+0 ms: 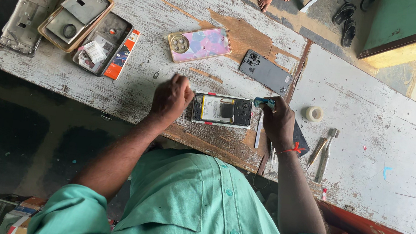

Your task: The person repairs a mobile phone by hand and using a tool. They apply adhesive from a tube to the internal frame of the device, insert a component, and then press a rear cover onto the back of the phone.

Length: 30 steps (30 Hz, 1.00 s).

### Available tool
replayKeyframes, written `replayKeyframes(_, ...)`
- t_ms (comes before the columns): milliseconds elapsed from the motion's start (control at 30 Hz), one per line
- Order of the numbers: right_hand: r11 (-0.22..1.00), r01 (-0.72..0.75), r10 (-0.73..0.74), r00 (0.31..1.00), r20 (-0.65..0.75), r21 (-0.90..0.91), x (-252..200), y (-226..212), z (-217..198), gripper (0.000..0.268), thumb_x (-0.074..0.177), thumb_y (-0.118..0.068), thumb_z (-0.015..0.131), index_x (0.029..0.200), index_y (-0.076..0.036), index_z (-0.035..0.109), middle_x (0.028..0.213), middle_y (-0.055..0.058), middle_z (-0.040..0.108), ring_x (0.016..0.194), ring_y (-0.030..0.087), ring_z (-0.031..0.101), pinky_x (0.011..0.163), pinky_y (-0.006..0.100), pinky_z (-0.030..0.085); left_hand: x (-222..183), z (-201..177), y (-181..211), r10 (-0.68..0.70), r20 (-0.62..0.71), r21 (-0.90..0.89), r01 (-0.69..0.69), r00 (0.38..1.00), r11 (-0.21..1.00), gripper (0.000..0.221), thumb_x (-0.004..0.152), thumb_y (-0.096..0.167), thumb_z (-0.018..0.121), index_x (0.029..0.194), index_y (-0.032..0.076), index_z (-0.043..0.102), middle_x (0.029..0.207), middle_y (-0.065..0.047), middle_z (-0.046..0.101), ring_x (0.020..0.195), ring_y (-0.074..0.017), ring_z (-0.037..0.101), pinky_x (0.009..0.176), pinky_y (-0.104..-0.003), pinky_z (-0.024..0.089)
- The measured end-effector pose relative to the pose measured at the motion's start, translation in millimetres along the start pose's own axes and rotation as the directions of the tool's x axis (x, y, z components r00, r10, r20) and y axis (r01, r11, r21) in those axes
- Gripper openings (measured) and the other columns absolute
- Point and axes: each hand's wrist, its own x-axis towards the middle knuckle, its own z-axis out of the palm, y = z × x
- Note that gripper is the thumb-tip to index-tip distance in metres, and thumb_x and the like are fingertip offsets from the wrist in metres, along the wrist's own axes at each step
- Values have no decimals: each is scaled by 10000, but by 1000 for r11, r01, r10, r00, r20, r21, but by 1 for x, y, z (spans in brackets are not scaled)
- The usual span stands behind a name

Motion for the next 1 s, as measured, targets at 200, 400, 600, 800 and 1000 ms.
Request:
replayKeyframes(200, 996, 85, -85, 996, -9, -3, -1, 3, 7, 107, 952, -117, 719, 1023, -48, 680, 958, 159, 758, 911, 306, 759, 775, 396, 582, 10, -18, 36, -45, 90, -251, 66, 995, 966, 342, 886, 239, 785, 1134, 14, 712, 929, -131, 673, 759, -260, 694, 640, -394, 579)
replayKeyframes(400, 998, 56, -56, 998, -18, 2, -2, 5, 3, 127, 959, -135, 731, 1037, -52, 676, 959, 155, 755, 896, 309, 758, 756, 396, 581, 16, -11, 38, -173, 164, -240, 209, 971, 948, 140, 936, 223, 753, 945, 83, 762, 914, -61, 694, 820, -209, 718, 747, -359, 590)
replayKeyframes(600, 998, 56, -56, 998, -36, -14, -6, 4, -2, 116, 960, -124, 728, 1040, -59, 676, 945, 146, 744, 872, 313, 742, 739, 402, 565, 15, -2, 39, -6, 112, -117, 19, 994, 993, 149, 1005, 167, 662, 997, 21, 635, 946, -115, 636, 702, -234, 697, 613, -349, 593)
replayKeyframes(800, 989, 132, -138, 987, -85, -68, -17, 2, -2, 106, 950, -96, 734, 1035, -65, 678, 889, 138, 710, 841, 332, 698, 732, 427, 539, 11, 4, 40, 67, 88, 22, -69, 994, 997, 153, 1040, 180, 599, 1044, 46, 527, 935, -129, 558, 662, -274, 677, 566, -397, 565)
replayKeyframes(1000, 988, 137, -144, 984, -102, -73, -32, 2, -1, 88, 946, -74, 721, 1018, -57, 673, 881, 134, 707, 840, 330, 700, 732, 428, 543, 10, 7, 42, 54, 58, 44, -57, 997, 997, 158, 1026, 171, 605, 1042, 35, 528, 951, -132, 560, 657, -275, 672, 554, -392, 561)
